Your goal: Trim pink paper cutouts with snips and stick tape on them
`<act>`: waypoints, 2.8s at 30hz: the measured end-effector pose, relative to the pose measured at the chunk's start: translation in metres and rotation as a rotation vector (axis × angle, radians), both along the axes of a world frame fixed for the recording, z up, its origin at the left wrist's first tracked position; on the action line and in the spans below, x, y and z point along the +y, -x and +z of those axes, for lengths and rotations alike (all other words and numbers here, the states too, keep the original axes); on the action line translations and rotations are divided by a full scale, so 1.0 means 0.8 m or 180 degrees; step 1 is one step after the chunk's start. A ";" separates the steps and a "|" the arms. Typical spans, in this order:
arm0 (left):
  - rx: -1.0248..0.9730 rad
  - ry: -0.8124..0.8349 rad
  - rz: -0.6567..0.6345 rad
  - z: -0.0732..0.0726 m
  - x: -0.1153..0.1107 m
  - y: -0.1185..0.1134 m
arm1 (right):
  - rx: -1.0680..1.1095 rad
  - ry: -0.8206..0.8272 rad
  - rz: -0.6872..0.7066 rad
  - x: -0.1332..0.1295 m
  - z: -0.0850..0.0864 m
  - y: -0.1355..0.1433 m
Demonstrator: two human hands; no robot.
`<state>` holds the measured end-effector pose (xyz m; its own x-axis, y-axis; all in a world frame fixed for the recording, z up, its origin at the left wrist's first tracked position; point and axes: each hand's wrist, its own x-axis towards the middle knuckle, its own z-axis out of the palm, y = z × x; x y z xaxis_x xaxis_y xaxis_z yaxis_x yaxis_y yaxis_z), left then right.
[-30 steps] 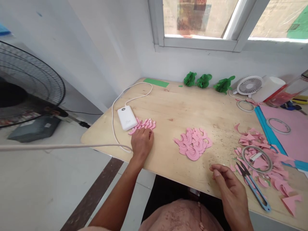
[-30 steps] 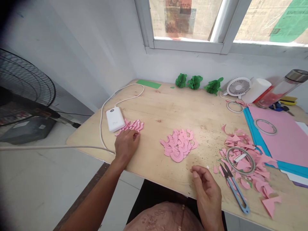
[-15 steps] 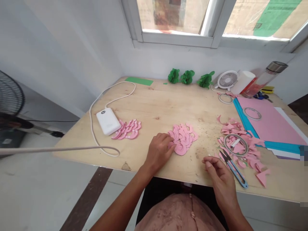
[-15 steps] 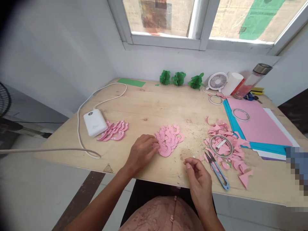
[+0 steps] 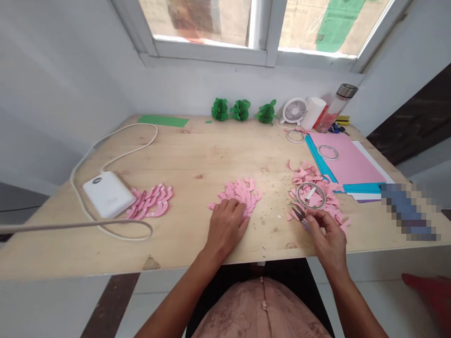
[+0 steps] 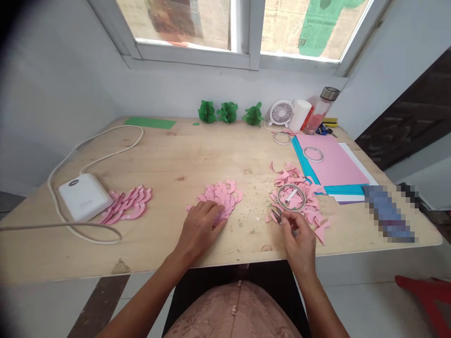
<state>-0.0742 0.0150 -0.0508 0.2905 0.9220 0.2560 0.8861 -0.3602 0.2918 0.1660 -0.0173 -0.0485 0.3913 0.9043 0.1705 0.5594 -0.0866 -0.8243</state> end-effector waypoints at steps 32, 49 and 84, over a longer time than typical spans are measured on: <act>-0.0405 -0.0966 0.0115 -0.022 -0.006 -0.015 | -0.2461 -0.0339 0.0754 -0.002 -0.014 -0.044; -0.0789 -0.0981 0.0088 -0.008 -0.003 -0.025 | -0.2844 -0.0169 0.0657 0.001 -0.024 -0.037; -0.0773 0.1081 0.0009 0.014 0.123 -0.197 | 0.3194 0.0189 -0.0301 0.005 0.015 -0.052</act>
<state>0.0836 0.1135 -0.0399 0.2566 0.9665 -0.0019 0.7776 -0.2052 0.5943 0.2075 -0.0137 -0.0366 0.3998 0.8585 -0.3212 -0.4015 -0.1510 -0.9033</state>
